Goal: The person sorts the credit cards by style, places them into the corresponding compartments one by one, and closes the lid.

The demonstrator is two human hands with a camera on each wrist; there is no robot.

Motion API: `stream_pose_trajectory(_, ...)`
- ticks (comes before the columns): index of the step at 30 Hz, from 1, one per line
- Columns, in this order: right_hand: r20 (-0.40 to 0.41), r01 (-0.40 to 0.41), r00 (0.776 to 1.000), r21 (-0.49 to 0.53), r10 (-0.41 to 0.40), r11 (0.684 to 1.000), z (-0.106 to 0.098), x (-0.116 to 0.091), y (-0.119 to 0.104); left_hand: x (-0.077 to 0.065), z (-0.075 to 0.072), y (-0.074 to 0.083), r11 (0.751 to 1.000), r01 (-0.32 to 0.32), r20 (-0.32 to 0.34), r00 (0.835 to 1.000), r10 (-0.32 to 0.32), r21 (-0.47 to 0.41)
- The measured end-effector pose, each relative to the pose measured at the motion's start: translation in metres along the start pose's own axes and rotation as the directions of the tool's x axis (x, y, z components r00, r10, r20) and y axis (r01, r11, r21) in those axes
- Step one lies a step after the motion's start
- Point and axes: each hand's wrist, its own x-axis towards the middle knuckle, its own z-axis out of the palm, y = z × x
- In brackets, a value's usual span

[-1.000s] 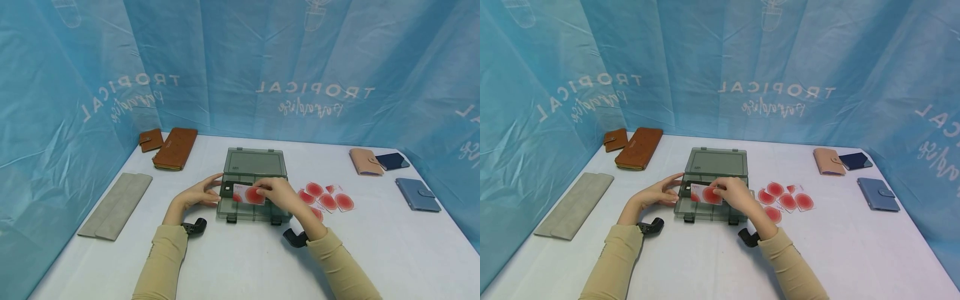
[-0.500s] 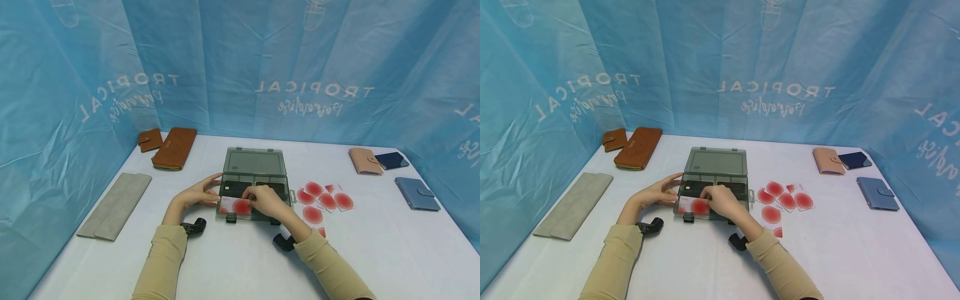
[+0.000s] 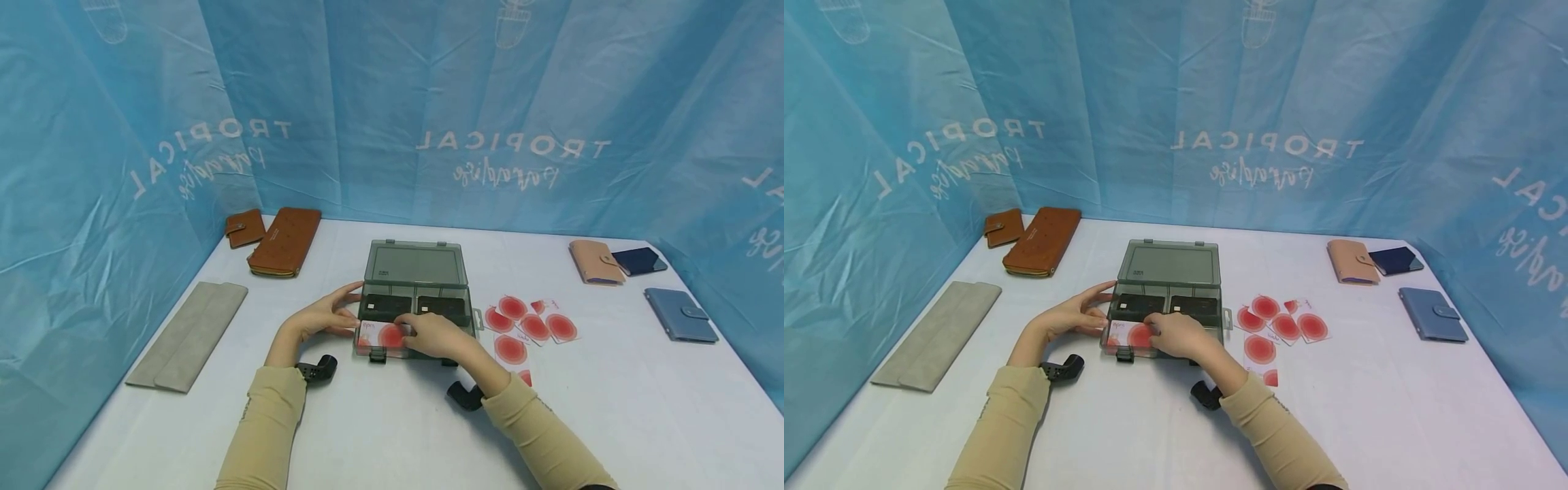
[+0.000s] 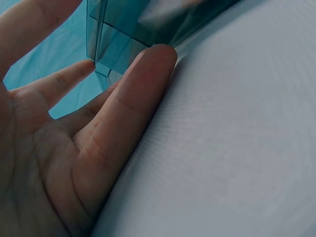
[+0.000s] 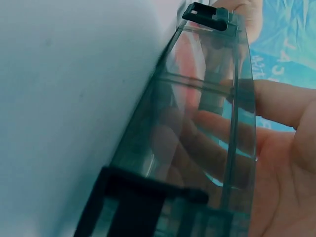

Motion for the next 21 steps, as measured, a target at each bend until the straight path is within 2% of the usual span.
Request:
stream_pose_trajectory(3, -0.013, 0.026, 1.0, 0.032, -0.025, 0.999, -0.002, -0.002, 0.003, 0.0, 0.0, 0.0, 1.0, -0.004, 0.004, 1.0, 0.004, -0.006)
stream_pose_trajectory(6, -0.062, 0.061, 0.997, 0.094, -0.056, 0.994, -0.008, -0.009, 0.009, 0.0, 0.0, -0.001, 1.0, -0.011, 0.012, 1.0, 0.011, -0.016)
stream_pose_trajectory(12, -0.226, 0.113, 0.971, 0.17, -0.073, 0.979, -0.03, -0.032, 0.035, 0.0, 0.0, -0.001, 0.999, -0.02, 0.024, 0.999, 0.02, -0.026)
stream_pose_trajectory(17, -0.329, 0.034, 0.944, 0.175, 0.026, 0.984, -0.043, -0.048, 0.07, 0.0, 0.0, -0.001, 1.0, -0.019, 0.022, 1.0, 0.019, -0.016)
stream_pose_trajectory(21, -0.342, -0.065, 0.933, 0.158, 0.116, 0.985, -0.049, -0.057, 0.101, 0.001, 0.0, -0.001, 1.0, -0.01, 0.013, 1.0, 0.01, -0.011)
